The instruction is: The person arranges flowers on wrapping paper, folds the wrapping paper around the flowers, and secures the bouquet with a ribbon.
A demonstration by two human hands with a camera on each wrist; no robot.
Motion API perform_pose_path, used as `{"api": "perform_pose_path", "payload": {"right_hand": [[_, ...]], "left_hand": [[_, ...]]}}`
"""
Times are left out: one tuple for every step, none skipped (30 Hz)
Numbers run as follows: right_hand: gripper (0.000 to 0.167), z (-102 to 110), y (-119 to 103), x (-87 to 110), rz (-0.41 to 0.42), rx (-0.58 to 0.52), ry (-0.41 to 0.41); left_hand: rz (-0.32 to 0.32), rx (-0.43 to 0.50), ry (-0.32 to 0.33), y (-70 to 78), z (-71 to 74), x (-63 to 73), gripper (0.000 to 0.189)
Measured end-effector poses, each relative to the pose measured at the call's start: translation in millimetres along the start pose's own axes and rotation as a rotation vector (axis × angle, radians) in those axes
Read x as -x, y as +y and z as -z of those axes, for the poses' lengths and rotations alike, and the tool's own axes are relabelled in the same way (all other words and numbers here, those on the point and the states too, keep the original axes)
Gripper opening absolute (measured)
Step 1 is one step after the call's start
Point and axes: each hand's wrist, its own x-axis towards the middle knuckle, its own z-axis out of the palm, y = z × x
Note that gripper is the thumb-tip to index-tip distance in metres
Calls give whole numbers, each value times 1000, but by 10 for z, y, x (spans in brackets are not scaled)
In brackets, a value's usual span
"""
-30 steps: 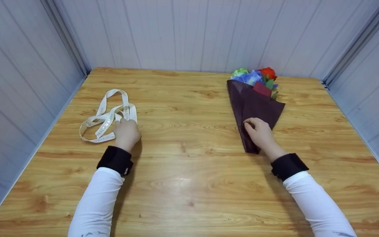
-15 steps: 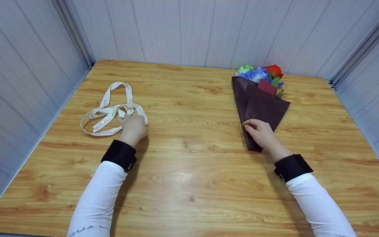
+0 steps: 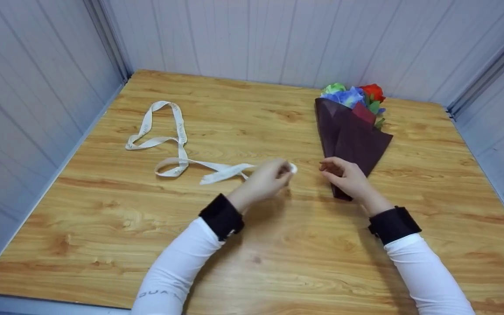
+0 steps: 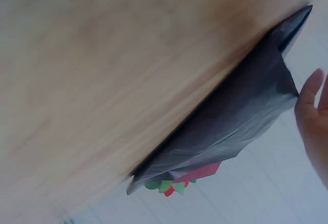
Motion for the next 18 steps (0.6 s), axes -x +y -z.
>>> {"api": "perform_pose_path", "payload": {"right_hand": [[33,-7,-10,7,20,-13,-6],[34,-15,-20,11,39,-28,-11],[35,-18,-31,15,66,-38,-19],[36,-21,-43,17,92,-56,-28],[36,-23,-57,19,123,-75,-38],[35,-24,-65,18,156,-99,-48],[33,-26,-72,17,186,-120,-64],[29,-24,-77,18,214,-136,-80],[25,-20,-82,22,241,-153,-95],[20,-16,-83,25,248,-184,-108],[16,-7,-80,28,247,-219,-121],[12,4,-72,35,230,-260,-134],[9,18,-64,46,206,-303,-140],[10,35,-54,58,179,-356,-143],[10,53,-42,71,149,-410,-139],[10,72,-26,86,116,-456,-128],[9,93,-14,104,90,-484,-109],[9,113,-1,123,69,-498,-84]], "left_hand": [[23,24,-37,41,-46,-33,21],[38,39,-66,80,-86,-64,22],[44,51,-90,111,-123,-96,22],[45,66,-106,135,-156,-127,21],[43,82,-118,157,-183,-156,20],[35,98,-126,176,-207,-184,19],[28,120,-130,189,-227,-208,18],[22,139,-132,199,-242,-226,17],[16,155,-133,203,-252,-240,16],[10,168,-133,203,-255,-249,16],[5,179,-133,197,-254,-253,17],[1,186,-130,183,-246,-252,18],[1,191,-126,165,-231,-246,19],[1,186,-121,141,-210,-236,20],[3,176,-113,112,-182,-222,21],[7,167,-104,79,-149,-206,21],[9,161,-94,43,-112,-188,21],[15,157,-83,11,-71,-169,20]]}}
